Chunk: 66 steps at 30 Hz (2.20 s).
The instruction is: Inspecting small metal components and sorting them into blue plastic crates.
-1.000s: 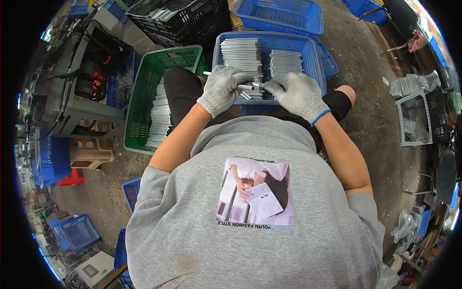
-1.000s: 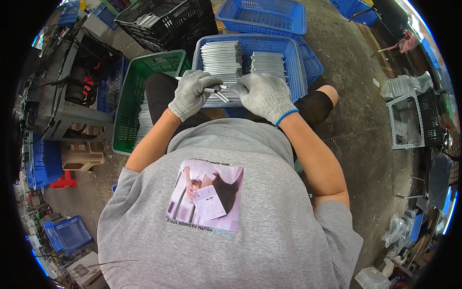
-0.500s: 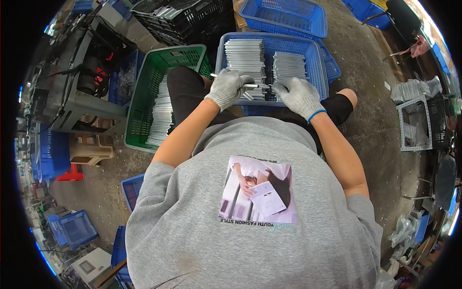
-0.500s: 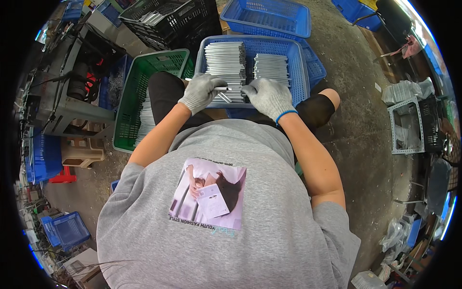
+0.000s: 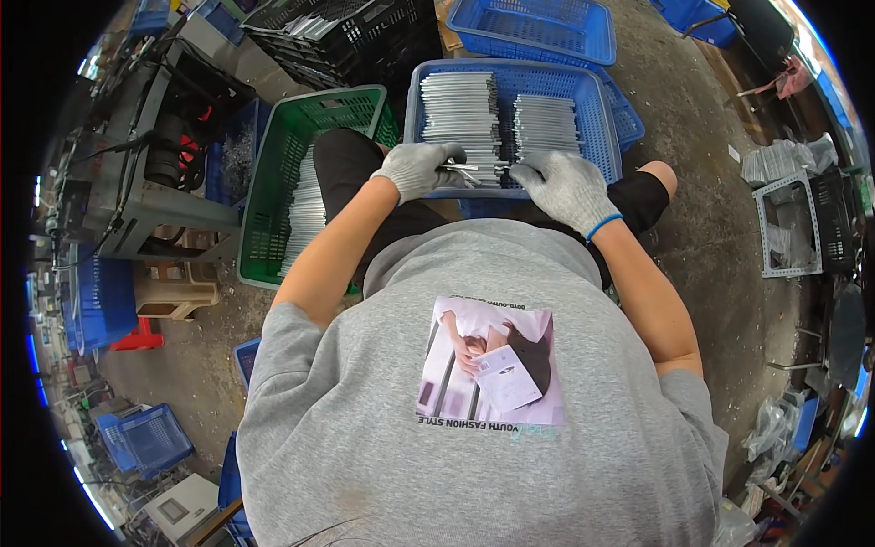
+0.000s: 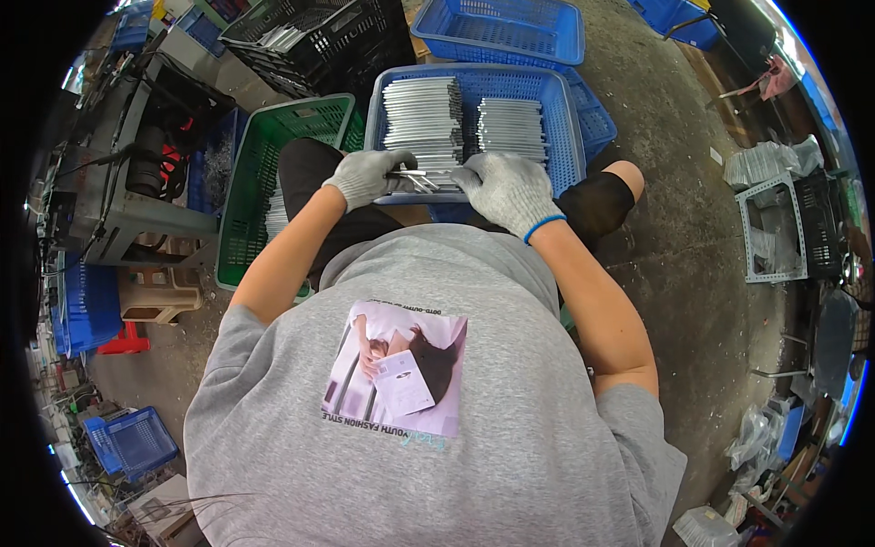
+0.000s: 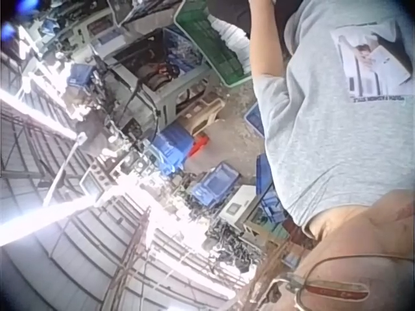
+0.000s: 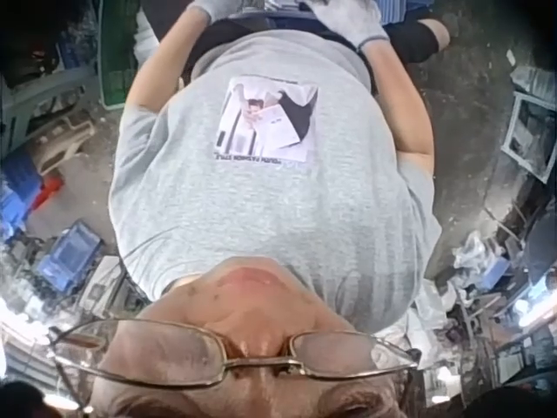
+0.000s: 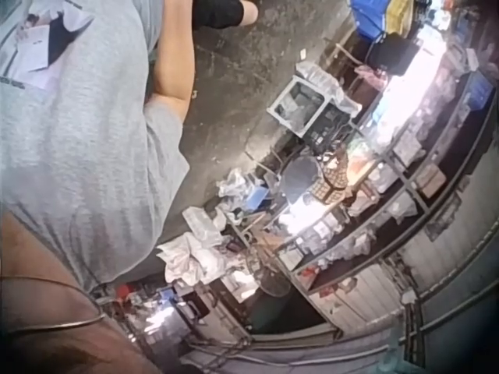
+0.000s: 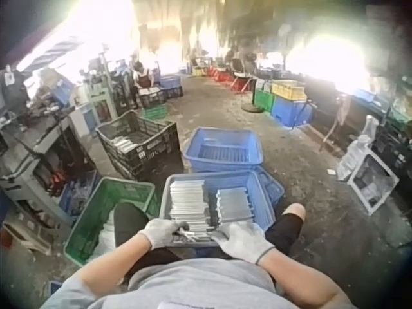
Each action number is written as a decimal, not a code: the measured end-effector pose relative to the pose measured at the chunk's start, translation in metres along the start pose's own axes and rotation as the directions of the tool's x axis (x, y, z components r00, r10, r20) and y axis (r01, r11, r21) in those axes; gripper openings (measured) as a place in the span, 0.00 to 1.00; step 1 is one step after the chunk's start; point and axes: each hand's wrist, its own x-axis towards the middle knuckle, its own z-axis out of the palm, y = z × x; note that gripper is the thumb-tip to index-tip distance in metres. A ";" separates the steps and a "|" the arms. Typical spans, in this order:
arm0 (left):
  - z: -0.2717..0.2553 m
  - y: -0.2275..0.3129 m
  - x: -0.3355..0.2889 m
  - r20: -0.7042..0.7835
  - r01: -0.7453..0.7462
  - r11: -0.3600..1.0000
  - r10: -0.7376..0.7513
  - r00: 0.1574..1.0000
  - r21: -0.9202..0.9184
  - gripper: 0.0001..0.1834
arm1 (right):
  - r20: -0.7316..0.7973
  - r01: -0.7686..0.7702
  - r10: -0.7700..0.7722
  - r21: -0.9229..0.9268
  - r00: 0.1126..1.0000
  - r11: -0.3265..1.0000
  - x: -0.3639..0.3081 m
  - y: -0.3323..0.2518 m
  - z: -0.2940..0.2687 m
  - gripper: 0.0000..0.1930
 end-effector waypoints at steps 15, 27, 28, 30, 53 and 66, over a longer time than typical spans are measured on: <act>-0.038 0.023 -0.022 -0.275 -0.291 0.888 0.198 0.941 -0.357 0.07 | -0.074 0.155 -0.159 -0.058 0.985 0.986 -0.013 -0.020 -0.024 0.15; -0.036 0.045 -0.025 -0.547 -0.321 0.920 0.154 0.823 -0.224 0.06 | -0.080 0.152 -0.160 -0.103 0.984 0.983 -0.010 -0.023 -0.029 0.17; -0.037 0.046 -0.025 -0.587 -0.341 0.925 0.185 0.788 -0.166 0.06 | -0.082 0.148 -0.154 -0.078 0.985 0.986 -0.008 -0.023 -0.033 0.17; -0.037 0.046 -0.025 -0.625 -0.359 0.927 0.218 0.749 -0.106 0.06 | -0.085 0.144 -0.149 -0.053 0.985 0.988 -0.007 -0.022 -0.034 0.17; -0.022 0.025 0.002 -0.565 -0.282 0.939 0.126 0.816 -0.197 0.07 | 0.026 -0.028 0.024 0.146 0.999 0.989 0.011 -0.005 -0.036 0.20; 0.067 -0.026 0.072 0.042 -0.038 0.999 0.038 0.998 -0.015 0.19 | -0.070 -0.206 0.228 0.233 0.971 0.950 0.000 0.083 0.030 0.22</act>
